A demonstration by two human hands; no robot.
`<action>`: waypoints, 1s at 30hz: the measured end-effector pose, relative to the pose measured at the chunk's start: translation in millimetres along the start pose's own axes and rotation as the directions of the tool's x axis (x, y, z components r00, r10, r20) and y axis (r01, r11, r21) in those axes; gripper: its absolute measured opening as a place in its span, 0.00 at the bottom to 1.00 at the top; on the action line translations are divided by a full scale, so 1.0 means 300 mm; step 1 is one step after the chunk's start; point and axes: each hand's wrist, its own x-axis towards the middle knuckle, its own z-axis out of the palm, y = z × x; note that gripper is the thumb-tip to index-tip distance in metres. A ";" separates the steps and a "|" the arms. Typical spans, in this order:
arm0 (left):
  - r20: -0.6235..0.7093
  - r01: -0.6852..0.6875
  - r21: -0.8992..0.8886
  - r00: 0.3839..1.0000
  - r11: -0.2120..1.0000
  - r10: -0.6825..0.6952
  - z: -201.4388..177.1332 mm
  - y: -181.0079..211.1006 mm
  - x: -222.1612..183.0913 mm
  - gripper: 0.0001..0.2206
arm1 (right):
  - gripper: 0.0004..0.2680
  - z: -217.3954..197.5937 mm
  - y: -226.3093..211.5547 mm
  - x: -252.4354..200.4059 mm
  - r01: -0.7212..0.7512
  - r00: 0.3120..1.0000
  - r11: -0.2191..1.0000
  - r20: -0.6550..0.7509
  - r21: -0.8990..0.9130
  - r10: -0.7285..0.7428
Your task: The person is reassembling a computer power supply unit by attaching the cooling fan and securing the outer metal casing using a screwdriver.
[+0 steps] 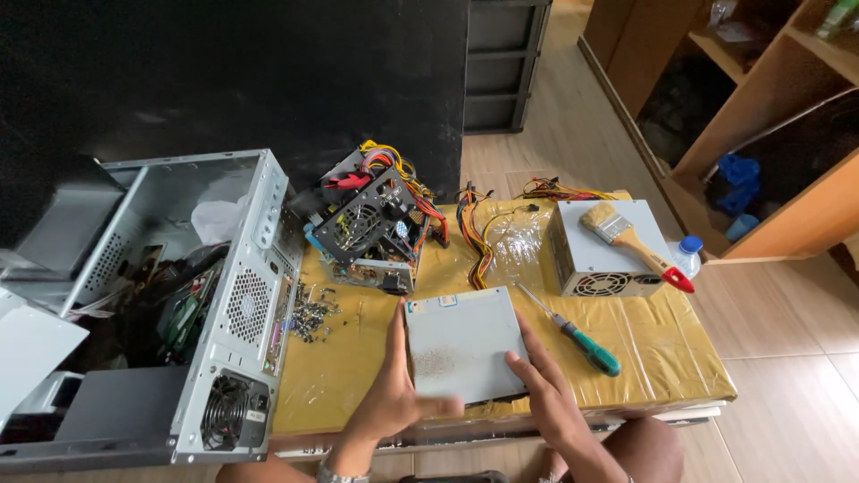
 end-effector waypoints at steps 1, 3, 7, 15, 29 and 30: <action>0.100 -0.087 0.205 0.993 0.975 0.067 -0.020 0.010 -0.005 0.65 | 0.26 0.000 0.001 0.002 0.005 1.000 1.000 0.006 0.016 -0.005; 0.200 -0.183 0.389 0.973 0.903 0.112 -0.059 0.010 -0.017 0.73 | 0.26 -0.001 0.005 -0.001 0.005 1.000 1.000 0.019 0.026 -0.005; 0.240 -0.223 0.522 0.965 0.824 0.109 -0.064 0.022 -0.009 0.71 | 0.25 -0.005 0.011 0.017 -0.010 0.999 0.998 -0.038 0.054 0.013; 0.220 -0.403 0.566 0.915 0.719 0.339 -0.021 0.226 0.057 0.64 | 0.24 -0.005 0.139 0.018 -0.097 0.993 0.958 -0.032 0.268 0.110; 0.573 -0.552 0.369 0.769 0.748 0.284 0.050 0.304 0.156 0.61 | 0.25 0.002 -0.102 -0.004 0.863 0.322 0.020 0.520 -0.504 -0.791; 0.577 -0.552 0.370 0.767 0.748 0.280 0.045 0.301 0.141 0.61 | 0.25 -0.001 -0.104 -0.003 0.862 0.324 0.023 0.515 -0.506 -0.793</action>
